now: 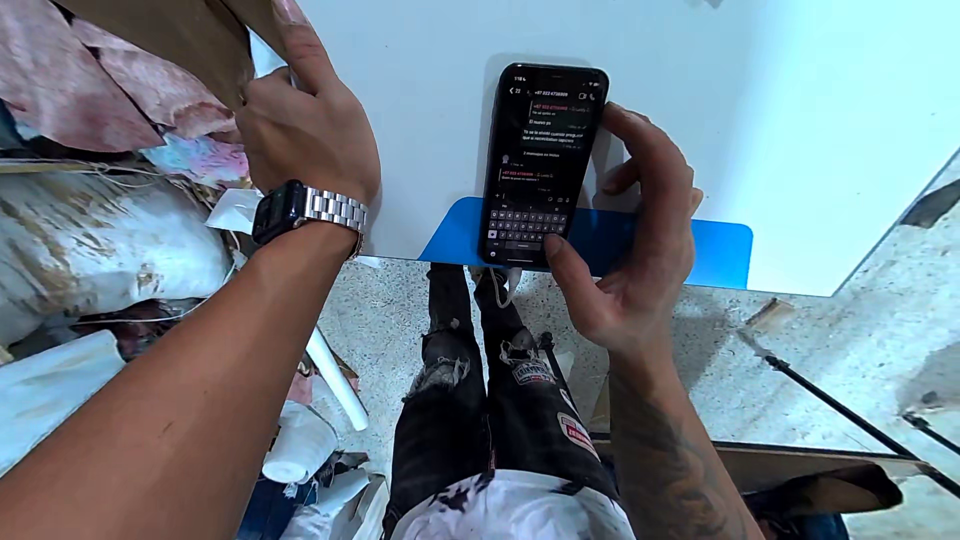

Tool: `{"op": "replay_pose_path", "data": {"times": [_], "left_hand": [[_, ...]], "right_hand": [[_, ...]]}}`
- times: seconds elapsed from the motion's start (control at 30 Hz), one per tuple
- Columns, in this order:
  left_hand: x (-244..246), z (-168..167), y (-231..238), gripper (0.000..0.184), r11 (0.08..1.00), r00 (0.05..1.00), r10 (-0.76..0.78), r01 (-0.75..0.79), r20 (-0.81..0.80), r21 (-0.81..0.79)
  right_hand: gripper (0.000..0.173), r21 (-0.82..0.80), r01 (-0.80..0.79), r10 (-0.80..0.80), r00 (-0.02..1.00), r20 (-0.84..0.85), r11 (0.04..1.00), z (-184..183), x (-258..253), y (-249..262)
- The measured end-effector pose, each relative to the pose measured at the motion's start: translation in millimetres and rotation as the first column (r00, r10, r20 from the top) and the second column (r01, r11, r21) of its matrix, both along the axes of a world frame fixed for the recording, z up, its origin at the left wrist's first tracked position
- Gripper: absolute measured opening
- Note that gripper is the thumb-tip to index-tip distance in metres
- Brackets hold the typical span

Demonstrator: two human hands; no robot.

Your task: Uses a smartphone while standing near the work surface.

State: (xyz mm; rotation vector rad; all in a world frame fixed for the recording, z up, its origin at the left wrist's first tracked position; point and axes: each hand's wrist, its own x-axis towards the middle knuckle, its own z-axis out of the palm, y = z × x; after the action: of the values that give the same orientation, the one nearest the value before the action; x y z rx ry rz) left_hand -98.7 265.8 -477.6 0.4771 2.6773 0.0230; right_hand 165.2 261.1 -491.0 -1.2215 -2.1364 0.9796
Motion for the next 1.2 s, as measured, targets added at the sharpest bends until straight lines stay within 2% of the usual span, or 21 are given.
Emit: {"op": "replay_pose_path", "data": {"times": [0.03,0.07,0.1,0.13,0.17,0.27,0.4,0.53,0.73,0.83,0.93,1.13,1.2], "left_hand": [[-4.0,-11.9,-5.2,0.071,0.999,0.999,-0.024,0.025,-0.049,0.024],[-11.4,-42.1,-16.3,0.069,0.993,0.976,-0.052,0.073,-0.210,0.092],[-26.6,-96.3,-30.1,0.066,0.964,0.861,-0.033,0.161,-0.507,0.211],[-41.0,-127.6,-37.1,0.063,0.947,0.811,-0.008,0.194,-0.585,0.257],[-49.1,-140.7,-40.7,0.061,0.942,0.827,-0.005,0.192,-0.562,0.274],[-55.9,-139.2,-42.5,0.061,0.945,0.901,-0.020,0.158,-0.434,0.285],[-53.2,-137.4,-39.5,0.061,0.963,0.899,0.009,0.110,-0.438,0.248],[-55.9,-139.8,-40.5,0.056,0.938,0.905,-0.006,0.152,-0.424,0.311],[-60.9,-143.3,-39.5,0.050,0.941,0.917,-0.031,0.160,-0.398,0.297],[-59.9,-146.7,-35.2,0.046,0.961,0.893,-0.008,0.131,-0.450,0.243],[-59.1,-147.2,-32.8,0.045,0.966,0.881,-0.010,0.131,-0.472,0.224],[-61.8,-143.0,-39.1,0.054,0.941,0.932,-0.007,0.128,-0.362,0.313],[-61.3,-142.9,-40.5,0.055,0.944,0.923,-0.016,0.140,-0.384,0.297]], "right_hand": [[0.082,0.005,0.000,0.000,1.000,0.002,1.000,-0.1,-0.5,-0.4],[0.082,0.008,0.002,-0.002,1.000,0.004,1.000,-0.1,-1.1,-0.6],[0.082,0.012,0.005,-0.005,1.000,0.008,1.000,0.0,-1.4,-0.6],[0.081,0.014,0.008,-0.008,1.000,0.013,1.000,0.1,-1.7,-0.4],[0.081,0.015,0.014,-0.014,1.000,0.015,1.000,0.2,-2.0,-0.5],[0.081,0.018,0.019,-0.019,1.000,0.016,1.000,-0.2,-2.5,-0.8],[0.082,0.052,0.034,-0.037,0.997,0.067,0.998,0.4,-6.6,-1.2],[0.090,0.106,0.070,-0.090,0.975,0.203,0.992,1.4,-18.8,-1.8],[0.092,0.147,0.096,-0.130,0.962,0.239,0.984,-0.7,-23.7,-3.0],[0.088,0.130,0.063,-0.088,0.976,0.201,0.990,-0.6,-19.1,-2.1],[0.085,0.081,0.024,-0.031,0.996,0.083,0.996,-1.2,-8.8,-1.4],[0.083,0.033,-0.013,0.014,1.000,-0.025,0.999,-4.3,1.0,-0.3],[0.084,0.032,-0.007,0.008,1.000,-0.029,0.999,-4.4,0.9,-0.6]]}}
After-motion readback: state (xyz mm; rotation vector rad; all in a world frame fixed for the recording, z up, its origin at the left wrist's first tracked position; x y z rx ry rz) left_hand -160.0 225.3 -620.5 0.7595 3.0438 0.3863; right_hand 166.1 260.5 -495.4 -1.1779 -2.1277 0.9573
